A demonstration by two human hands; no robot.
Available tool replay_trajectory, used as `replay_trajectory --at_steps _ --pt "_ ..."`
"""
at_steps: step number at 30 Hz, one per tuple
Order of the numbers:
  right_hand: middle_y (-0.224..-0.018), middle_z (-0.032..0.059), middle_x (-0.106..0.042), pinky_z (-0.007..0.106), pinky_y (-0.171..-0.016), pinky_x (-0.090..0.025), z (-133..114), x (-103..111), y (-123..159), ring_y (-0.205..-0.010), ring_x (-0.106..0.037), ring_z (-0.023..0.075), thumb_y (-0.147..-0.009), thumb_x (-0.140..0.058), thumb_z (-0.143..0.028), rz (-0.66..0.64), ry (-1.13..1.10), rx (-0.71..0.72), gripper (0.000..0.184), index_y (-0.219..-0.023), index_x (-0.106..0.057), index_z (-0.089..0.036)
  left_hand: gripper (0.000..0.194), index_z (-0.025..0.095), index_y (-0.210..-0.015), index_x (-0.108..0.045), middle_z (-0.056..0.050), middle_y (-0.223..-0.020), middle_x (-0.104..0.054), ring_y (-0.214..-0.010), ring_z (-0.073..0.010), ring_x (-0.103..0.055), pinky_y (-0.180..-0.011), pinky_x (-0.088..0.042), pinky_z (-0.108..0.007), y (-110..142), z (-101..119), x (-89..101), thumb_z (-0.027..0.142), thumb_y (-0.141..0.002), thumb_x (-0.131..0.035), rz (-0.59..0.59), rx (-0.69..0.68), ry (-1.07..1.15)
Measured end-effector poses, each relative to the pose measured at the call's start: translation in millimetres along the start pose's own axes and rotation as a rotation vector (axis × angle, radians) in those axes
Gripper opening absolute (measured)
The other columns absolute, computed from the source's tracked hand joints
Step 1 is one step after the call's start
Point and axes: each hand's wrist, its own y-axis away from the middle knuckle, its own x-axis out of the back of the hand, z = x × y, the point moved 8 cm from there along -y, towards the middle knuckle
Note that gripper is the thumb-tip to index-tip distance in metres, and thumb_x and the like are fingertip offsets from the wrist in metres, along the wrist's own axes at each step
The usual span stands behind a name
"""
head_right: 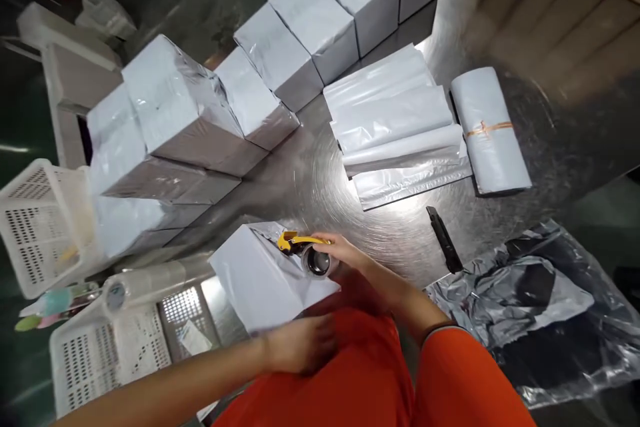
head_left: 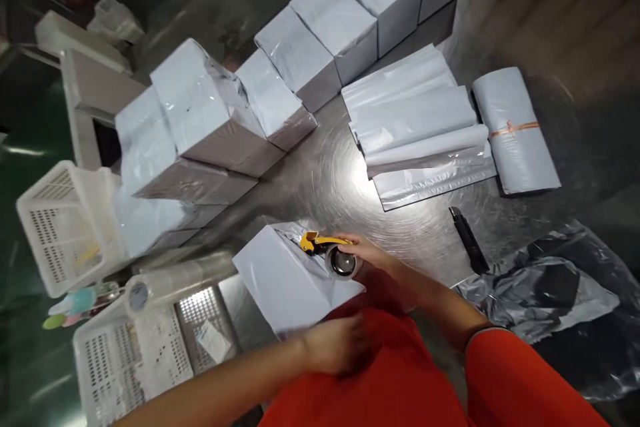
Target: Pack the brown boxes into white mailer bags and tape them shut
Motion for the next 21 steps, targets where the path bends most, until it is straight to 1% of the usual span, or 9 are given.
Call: replay_trajectory --at_steps 1,2,4,6,9,11,14,18,21 --pt "-0.114 0.0054 -0.072 0.042 -0.099 -0.05 0 -1 -1 -0.106 -0.066 0.0253 -0.074 -0.074 -0.047 0.0 -0.003 -0.005 0.055 -0.122 -0.068 -0.022 0.028 0.033 -0.076 -0.072 0.0 -0.079 -0.074 -0.087 -0.0204 -0.067 -0.104 -0.045 -0.035 -7 14 -17.3 0.029 -0.094 -0.05 -0.048 -0.048 -0.024" --pt "-0.112 0.0056 -0.072 0.042 -0.098 -0.05 -1 -1 -2 -0.105 -0.067 0.0255 -0.072 -0.076 -0.048 0.003 -0.001 -0.007 0.055 -0.12 -0.069 -0.021 0.024 0.032 -0.071 -0.071 0.0 -0.073 -0.073 -0.085 -0.022 -0.067 -0.107 -0.043 -0.039 -10 16 -32.1 0.026 -0.09 -0.057 -0.095 -0.037 -0.053" --pt "-0.108 0.0058 -0.073 0.041 -0.099 -0.049 -5 -3 -6 -0.103 -0.067 0.0255 -0.068 -0.079 -0.046 0.002 0.03 -0.006 0.055 -0.116 -0.071 -0.02 0.016 0.028 -0.069 -0.071 -0.002 -0.071 -0.073 -0.085 -0.0254 -0.067 -0.108 -0.041 -0.046 -3 0 -49.8 0.021 -0.082 -0.064 -0.163 0.0 -0.113" --pt "-0.103 0.0056 -0.074 0.042 -0.1 -0.048 -8 -3 -9 -0.099 -0.068 0.0247 -0.068 -0.08 -0.045 0.0 0.057 -0.009 0.055 -0.115 -0.072 -0.018 0.009 0.021 -0.081 -0.073 -0.008 -0.084 -0.075 -0.091 -0.0269 -0.066 -0.103 -0.041 -0.047 13 -25 -50.4 0.025 -0.081 -0.065 -0.169 0.018 -0.141" --pt "-0.095 0.0049 -0.075 0.041 -0.096 -0.05 -14 3 -11 -0.093 -0.069 0.023 -0.069 -0.079 -0.043 0.01 0.061 -0.007 0.05 -0.112 -0.073 -0.017 0.03 0.013 -0.097 -0.069 -0.016 -0.101 -0.072 -0.096 -0.0274 -0.062 -0.093 -0.043 -0.044 35 -46 -40.0 0.039 -0.086 -0.058 -0.112 0.018 -0.079" --pt "-0.094 0.0047 -0.076 0.04 -0.095 -0.05 -19 11 -11 -0.091 -0.069 0.0221 -0.069 -0.08 -0.039 0.031 0.048 0.016 0.044 -0.106 -0.075 -0.017 0.031 0.014 -0.096 -0.067 -0.015 -0.098 -0.07 -0.089 -0.0261 -0.061 -0.083 -0.044 -0.042 42 -54 -40.2 0.04 -0.088 -0.052 -0.089 0.097 -0.035" --pt "-0.093 0.0031 -0.076 0.038 -0.098 -0.049 -23 24 -10 -0.092 -0.068 0.0209 -0.067 -0.081 -0.033 0.078 0.035 0.056 0.04 -0.103 -0.076 -0.017 0.026 0.016 -0.089 -0.064 -0.011 -0.087 -0.067 -0.08 -0.0243 -0.058 -0.073 -0.041 -0.04 47 -58 -51.5 0.036 -0.088 -0.048 -0.079 0.25 -0.035" --pt "-0.098 0.0012 -0.076 0.038 -0.101 -0.047 -23 25 -5 -0.097 -0.067 0.0212 -0.067 -0.081 -0.031 0.1 0.045 0.1 0.043 -0.108 -0.076 -0.018 0.027 0.016 -0.086 -0.063 -0.01 -0.083 -0.064 -0.078 -0.0244 -0.055 -0.07 -0.039 -0.04 49 -57 -57.3 0.038 -0.085 -0.047 0.005 0.311 -0.03" --pt "-0.106 0.0025 -0.075 0.042 -0.104 -0.045 -16 30 19 -0.103 -0.066 0.0239 -0.068 -0.079 -0.035 0.09 0.094 0.142 0.049 -0.114 -0.074 -0.018 0.03 0.018 -0.084 -0.063 -0.01 -0.083 -0.062 -0.077 -0.025 -0.055 -0.07 -0.041 -0.04 54 -75 -50.5 0.042 -0.085 -0.046 0.082 0.448 -0.024"
